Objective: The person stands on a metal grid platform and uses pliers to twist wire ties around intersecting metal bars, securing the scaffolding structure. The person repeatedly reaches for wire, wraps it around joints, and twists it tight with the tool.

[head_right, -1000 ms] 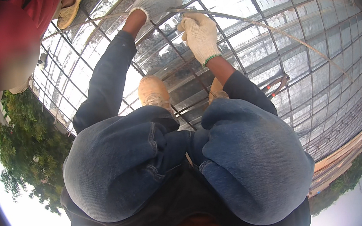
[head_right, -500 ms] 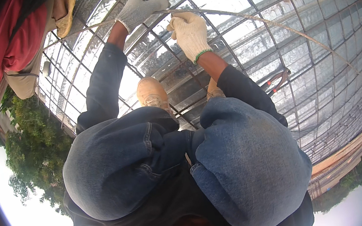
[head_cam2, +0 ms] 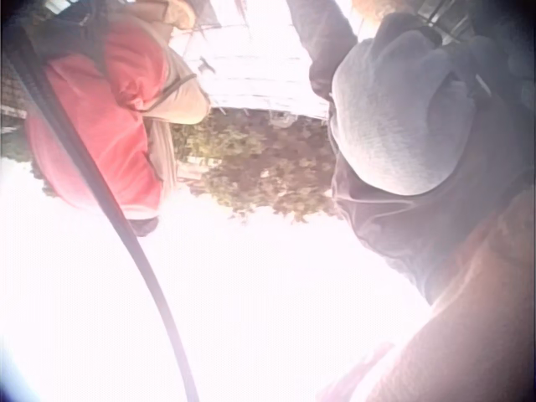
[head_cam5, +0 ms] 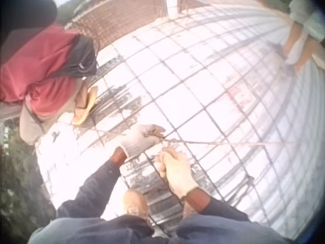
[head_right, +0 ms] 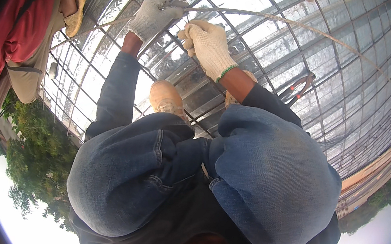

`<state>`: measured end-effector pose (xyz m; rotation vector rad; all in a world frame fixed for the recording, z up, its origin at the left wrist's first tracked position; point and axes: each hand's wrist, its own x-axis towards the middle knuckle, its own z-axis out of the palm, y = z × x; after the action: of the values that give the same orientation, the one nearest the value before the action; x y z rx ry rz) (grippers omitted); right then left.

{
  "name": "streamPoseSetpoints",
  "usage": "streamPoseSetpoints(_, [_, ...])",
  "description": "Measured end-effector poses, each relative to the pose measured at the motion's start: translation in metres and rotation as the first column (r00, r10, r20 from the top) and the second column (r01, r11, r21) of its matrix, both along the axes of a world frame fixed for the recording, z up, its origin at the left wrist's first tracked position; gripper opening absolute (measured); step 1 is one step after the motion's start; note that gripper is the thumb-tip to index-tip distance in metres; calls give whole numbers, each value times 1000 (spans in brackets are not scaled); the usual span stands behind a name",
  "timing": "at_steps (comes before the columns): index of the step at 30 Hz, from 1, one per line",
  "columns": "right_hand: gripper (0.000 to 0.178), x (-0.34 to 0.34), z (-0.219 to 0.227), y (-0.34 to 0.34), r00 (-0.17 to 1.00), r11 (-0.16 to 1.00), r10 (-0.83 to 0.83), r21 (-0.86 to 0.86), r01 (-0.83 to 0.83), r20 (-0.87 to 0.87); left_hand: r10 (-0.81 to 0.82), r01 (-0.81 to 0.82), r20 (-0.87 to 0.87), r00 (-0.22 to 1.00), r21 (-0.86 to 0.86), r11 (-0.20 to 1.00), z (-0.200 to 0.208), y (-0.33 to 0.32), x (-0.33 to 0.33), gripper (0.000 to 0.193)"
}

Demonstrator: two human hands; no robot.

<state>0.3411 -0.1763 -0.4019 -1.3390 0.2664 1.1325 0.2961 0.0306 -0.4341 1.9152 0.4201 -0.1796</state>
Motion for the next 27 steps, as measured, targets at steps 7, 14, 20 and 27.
streamPoseSetpoints(7, [42, 4, 25, 15, 1000, 976, -9, 216, 10, -6, -24, 25, 111, 994, -11, 1000, -15, -2, -9, 54])
streamPoseSetpoints(14, [33, 46, 19, 21, 825, 972, 213, -24, -235, 523, 47, -52, 46, 998, 115, 992, -11, -11, -11, 62])
streamPoseSetpoints(20, [32, 68, -28, 15, 137, 840, 511, -459, -290, 849, 10, -12, 12, 1000, 113, 993, -4, -3, -8, 70])
streamPoseSetpoints(27, [29, 57, -43, 13, -29, 851, 472, -464, -245, 881, -28, 32, -48, 998, 80, 996, 11, 4, -6, 74])
